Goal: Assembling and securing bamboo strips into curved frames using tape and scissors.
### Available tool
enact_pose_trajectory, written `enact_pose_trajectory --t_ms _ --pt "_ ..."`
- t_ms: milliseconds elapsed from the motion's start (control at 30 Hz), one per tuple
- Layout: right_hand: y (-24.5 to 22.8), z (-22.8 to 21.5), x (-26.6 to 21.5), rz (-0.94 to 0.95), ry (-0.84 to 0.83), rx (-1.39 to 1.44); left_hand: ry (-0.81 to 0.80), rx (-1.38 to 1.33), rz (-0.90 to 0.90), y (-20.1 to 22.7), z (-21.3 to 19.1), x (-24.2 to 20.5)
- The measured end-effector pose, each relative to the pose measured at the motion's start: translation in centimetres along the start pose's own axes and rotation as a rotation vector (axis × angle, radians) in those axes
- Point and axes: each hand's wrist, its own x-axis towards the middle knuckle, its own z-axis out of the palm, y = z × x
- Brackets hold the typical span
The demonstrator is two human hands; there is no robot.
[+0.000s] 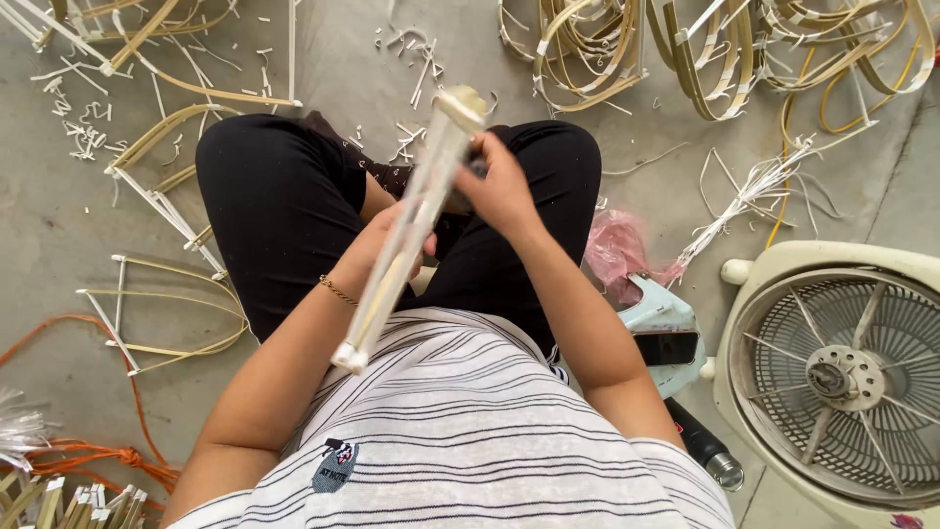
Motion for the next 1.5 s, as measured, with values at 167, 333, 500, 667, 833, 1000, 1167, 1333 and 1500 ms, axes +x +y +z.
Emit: enact_pose_trajectory --t_ms 167,333,500,667,833,1000,1167,1333,1500 --pt "0.5 1.3 -1.7 0.008 -0.221 0.074 -0.070 -0.201 0.102 -0.8 0.3 0.5" --pt "-2.9 1.2 -1.0 0.026 0.008 -0.231 0.022 -0.229 0.073 -0.5 0.5 0.7" --pt "-3.7 0.9 -0.6 0.023 -0.083 -0.058 0.003 -0.217 0.102 0.6 1.1 0.0" --pt "-0.5 0.0 -0.7 0.097 -0.057 -0.135 0.025 -0.256 0.131 1.0 1.3 0.3" --pt "1.1 2.6 -5.3 -0.106 -0.204 0.337 0.241 -0.242 0.525 1.3 -2.2 4.3" --pt "-0.7 4.4 -5.4 -0.163 -0.034 0.449 0.397 0.012 0.731 1.7 1.4 2.4" --pt "1.6 -1.4 -1.5 0.248 0.055 0.773 0.085 0.194 0.583 3.8 0.3 -1.6" --pt "-0.3 -2.5 -1.3 0.099 -0.214 0.579 -0.312 -0.201 0.149 4.3 0.2 -2.4" --pt "-0.3 0.9 -2.4 -0.057 -0.200 0.404 -0.188 -0.356 0.018 2.3 0.7 -0.6"
